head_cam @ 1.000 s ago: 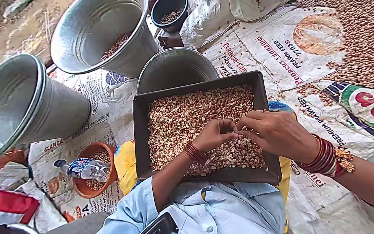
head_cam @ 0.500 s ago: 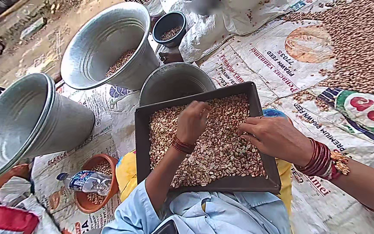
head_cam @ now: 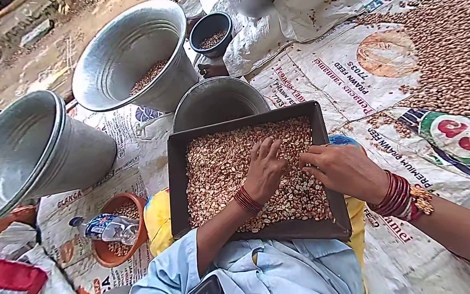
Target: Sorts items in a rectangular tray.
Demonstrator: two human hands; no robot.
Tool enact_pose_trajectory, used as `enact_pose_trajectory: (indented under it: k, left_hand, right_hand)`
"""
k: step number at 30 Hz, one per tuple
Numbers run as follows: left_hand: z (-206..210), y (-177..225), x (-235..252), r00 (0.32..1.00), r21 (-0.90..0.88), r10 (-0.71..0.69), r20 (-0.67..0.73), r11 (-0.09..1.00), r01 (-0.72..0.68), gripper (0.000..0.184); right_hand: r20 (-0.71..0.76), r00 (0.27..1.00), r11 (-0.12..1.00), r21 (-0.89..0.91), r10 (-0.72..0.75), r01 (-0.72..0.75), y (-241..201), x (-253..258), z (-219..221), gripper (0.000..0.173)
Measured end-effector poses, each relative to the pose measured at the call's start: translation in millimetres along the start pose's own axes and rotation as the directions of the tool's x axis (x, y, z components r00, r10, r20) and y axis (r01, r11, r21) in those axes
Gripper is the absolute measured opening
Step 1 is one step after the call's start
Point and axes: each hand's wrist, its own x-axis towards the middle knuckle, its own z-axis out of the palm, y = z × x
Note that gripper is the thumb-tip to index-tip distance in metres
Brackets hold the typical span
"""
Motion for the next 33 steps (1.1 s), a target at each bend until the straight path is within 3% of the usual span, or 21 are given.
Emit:
enact_pose_trajectory:
  k: [3,5,9,12,16,21,24,26,28,29,33]
  left_hand:
    - [3,0,-2,1.000,-0.016,0.024,-0.005,1.000,-0.024,0.010]
    - [-10,-12,-1,0.997,-0.159,-0.006,-0.080,0.987,-0.007,0.007]
    - [-55,-53,-7,0.938,-0.505,-0.314,-0.145,0.839,0.203,0.013]
    - [-70,-67,-18,0.913,-0.417,-0.389,-0.121,0.855,0.309,0.018]
    - [-55,-49,-26,0.967,-0.200,-0.249,-0.064,0.952,0.232,0.013]
    - [-33,-44,-24,0.976,-0.101,-0.216,-0.013,0.972,0.214,0.012]
    - [-49,-57,-25,0.944,-0.334,-0.312,-0.107,0.906,0.261,0.011]
    - [-65,-75,-27,0.885,-0.578,-0.452,-0.113,0.754,0.312,0.012]
    - [-76,-90,-30,0.840,-0.669,-0.538,-0.072,0.650,0.359,0.016]
    - [-78,-92,-31,0.833,-0.632,-0.550,-0.061,0.667,0.395,0.018]
    - [-71,-69,-23,0.868,-0.192,-0.496,-0.032,0.855,0.481,0.020]
  right_hand:
    - [0.021,1.000,1.000,-0.003,-0.003,0.003,-2,0,-1,0.012]
    - [0.025,1.000,1.000,0.005,-0.004,0.004,-2,0,-2,0.013]
    - [0.031,1.000,1.000,0.011,-0.002,0.002,-3,-1,-1,0.013]
    - [0.059,0.998,1.000,0.028,0.003,-0.005,-4,-1,1,0.013]
    - [0.109,0.994,0.999,0.047,-0.001,-0.005,-3,-2,5,0.016]
    - [0.135,0.991,0.998,0.060,0.004,-0.012,-2,-2,3,0.015]
    - [0.131,0.991,0.999,0.049,-0.002,-0.004,-2,-2,3,0.016]
    - [0.136,0.991,0.999,0.042,-0.003,-0.003,-2,-4,4,0.016]
    - [0.156,0.988,0.999,0.041,-0.002,-0.005,-3,-3,5,0.016]
    - [0.154,0.988,0.999,0.038,-0.008,0.002,-4,-3,5,0.016]
    - [0.162,0.987,0.999,0.038,-0.019,0.013,-5,-4,5,0.014]
